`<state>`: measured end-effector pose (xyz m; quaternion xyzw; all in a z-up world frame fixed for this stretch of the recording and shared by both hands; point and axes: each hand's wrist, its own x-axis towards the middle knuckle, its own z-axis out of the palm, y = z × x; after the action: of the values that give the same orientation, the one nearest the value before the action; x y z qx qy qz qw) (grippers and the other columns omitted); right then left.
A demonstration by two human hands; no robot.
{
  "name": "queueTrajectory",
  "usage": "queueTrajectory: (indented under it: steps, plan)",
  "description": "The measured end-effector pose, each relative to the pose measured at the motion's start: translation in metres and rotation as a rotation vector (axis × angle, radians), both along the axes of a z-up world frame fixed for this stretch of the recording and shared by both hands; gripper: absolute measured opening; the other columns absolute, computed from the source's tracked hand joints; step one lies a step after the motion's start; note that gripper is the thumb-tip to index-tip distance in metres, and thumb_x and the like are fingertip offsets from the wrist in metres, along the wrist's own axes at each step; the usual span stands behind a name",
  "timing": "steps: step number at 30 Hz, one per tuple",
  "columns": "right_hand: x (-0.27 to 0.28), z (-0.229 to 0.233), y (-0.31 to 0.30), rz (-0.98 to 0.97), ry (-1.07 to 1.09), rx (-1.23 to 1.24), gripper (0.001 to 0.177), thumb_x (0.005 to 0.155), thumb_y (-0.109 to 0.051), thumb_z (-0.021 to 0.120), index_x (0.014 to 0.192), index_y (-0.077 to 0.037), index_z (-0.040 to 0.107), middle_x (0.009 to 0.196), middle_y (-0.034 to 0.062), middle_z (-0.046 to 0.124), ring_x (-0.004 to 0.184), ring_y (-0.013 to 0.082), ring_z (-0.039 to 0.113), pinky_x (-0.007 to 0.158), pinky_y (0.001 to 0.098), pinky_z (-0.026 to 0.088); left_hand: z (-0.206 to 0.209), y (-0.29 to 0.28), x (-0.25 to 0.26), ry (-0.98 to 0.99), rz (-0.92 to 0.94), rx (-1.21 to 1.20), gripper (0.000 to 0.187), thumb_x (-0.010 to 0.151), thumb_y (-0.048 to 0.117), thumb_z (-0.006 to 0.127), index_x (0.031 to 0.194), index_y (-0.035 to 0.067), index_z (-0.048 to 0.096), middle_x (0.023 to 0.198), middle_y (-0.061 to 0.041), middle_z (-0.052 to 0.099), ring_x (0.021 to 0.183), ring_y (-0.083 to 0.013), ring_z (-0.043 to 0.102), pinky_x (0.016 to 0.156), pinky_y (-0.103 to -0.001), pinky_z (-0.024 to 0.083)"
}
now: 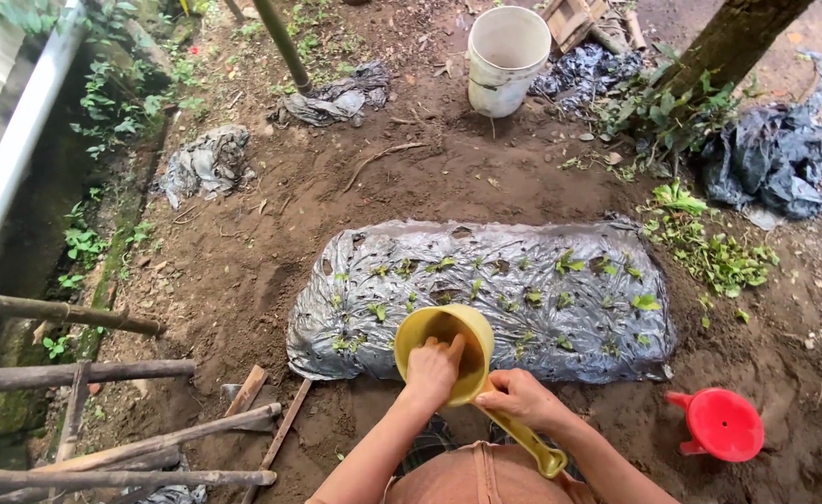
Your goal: Watering seedlings planted in a garden bed covered with plastic mulch using a hand-held dipper.
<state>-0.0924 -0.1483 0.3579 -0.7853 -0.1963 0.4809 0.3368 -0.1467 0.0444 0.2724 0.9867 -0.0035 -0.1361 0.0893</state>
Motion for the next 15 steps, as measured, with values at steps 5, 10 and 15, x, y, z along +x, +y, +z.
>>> queueTrajectory:
  steps: [5, 10, 15]
  plan:
    - [-0.002, 0.001, -0.005, -0.041, 0.032, 0.056, 0.038, 0.092, -0.038, 0.072, 0.068, -0.015, 0.053, 0.066, -0.0047, 0.046, 0.058, 0.0087, 0.038, 0.058, 0.0290, 0.029, 0.067, -0.001, 0.010, 0.243, -0.143, 0.061, 0.084, 0.091, 0.029, 0.072, 0.160, 0.025, 0.024, 0.124, -0.013, 0.057, 0.111, -0.0318, 0.049, 0.083, -0.048, 0.048]
    - [-0.001, -0.002, -0.010, -0.179, 0.120, 0.114, 0.030, 0.090, -0.033, 0.074, 0.070, -0.013, 0.063, 0.063, -0.0039, 0.057, 0.055, 0.0082, 0.049, 0.055, 0.0268, 0.037, 0.078, -0.004, 0.010, -0.227, 0.017, -0.382, 0.033, 0.081, -0.008, 0.062, 0.112, 0.001, 0.059, 0.091, -0.015, 0.059, 0.081, -0.0328, 0.053, 0.060, -0.047, 0.050]
    - [0.000, 0.011, -0.011, -0.232, 0.191, 0.208, 0.027, 0.091, -0.029, 0.076, 0.074, -0.010, 0.066, 0.065, -0.0023, 0.058, 0.057, 0.0087, 0.051, 0.054, 0.0254, 0.038, 0.162, 0.009, 0.032, -0.316, -0.015, -0.548, 0.059, 0.086, -0.009, 0.057, 0.144, 0.001, 0.053, 0.129, -0.020, 0.068, 0.121, -0.0368, 0.061, 0.108, -0.050, 0.051]
